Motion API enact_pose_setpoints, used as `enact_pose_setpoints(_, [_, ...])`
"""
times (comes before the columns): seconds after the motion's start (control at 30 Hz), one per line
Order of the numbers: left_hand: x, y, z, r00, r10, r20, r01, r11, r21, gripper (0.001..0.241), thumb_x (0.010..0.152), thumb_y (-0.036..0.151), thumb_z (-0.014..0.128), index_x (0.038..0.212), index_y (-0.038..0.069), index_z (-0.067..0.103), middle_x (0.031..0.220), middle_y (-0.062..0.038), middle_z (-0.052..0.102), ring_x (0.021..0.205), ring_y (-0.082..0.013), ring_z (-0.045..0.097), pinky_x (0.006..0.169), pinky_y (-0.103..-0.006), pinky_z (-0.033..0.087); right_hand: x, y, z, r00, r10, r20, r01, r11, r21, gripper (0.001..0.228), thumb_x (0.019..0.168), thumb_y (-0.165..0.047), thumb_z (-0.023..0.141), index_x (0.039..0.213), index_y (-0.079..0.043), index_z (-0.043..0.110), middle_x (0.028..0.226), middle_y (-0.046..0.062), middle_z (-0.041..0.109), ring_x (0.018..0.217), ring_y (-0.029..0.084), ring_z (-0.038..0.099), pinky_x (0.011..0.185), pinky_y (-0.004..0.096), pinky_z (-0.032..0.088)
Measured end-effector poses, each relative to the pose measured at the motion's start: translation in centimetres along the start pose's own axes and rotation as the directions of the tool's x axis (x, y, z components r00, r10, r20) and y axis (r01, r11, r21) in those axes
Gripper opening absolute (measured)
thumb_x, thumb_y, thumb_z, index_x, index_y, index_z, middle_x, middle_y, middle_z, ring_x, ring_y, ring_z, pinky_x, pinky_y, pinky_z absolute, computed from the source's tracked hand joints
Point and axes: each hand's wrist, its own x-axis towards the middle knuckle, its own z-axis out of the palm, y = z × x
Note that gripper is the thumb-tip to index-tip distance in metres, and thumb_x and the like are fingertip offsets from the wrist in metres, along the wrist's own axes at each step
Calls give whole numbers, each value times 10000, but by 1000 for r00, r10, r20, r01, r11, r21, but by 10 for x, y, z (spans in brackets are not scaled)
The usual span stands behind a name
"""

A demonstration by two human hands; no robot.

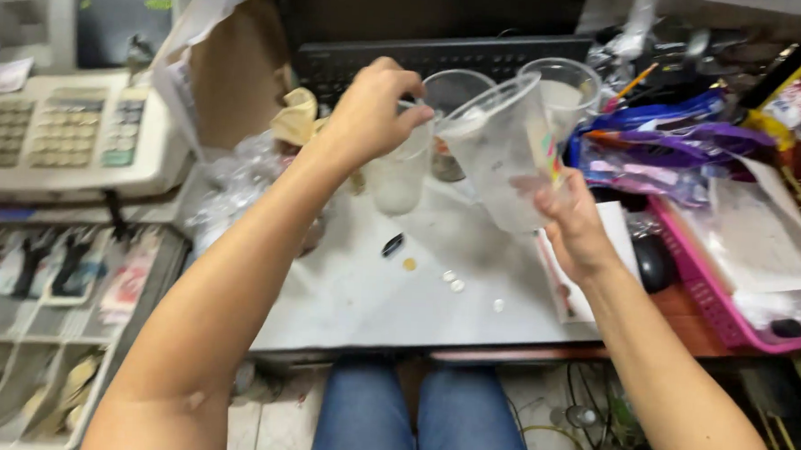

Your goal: Counting and sorting coins into cups and a cash register drawer, then recording the amount on paper.

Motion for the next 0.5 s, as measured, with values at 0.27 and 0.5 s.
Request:
enact_pose_setpoints(0.27, [-75, -22, -16, 925, -360, 126, 356, 933, 49, 697, 635, 584, 920, 981, 10, 728, 1103, -279, 653, 1091, -493, 644, 964, -540, 536, -1, 62, 14, 999, -39, 5, 34, 774, -632, 969, 680, -243, 962, 1406, -89, 337, 1362, 202, 569, 1332, 354, 515, 1085, 535, 405])
enact_pose_setpoints(0.5, [-93, -21, -8, 897, -443, -13, 438, 891, -118, 603, 540, 604, 941, 686, 101, 643, 1024, -133, 583, 938, -357, 682, 808, -417, 576, -26, 14, 51, 997, 27, -73, -70, 717, -694, 1197, 595, -126, 979, 1552, -10, 268, 1410, 321, 523, 1400, 447, 479, 1072, 549, 474])
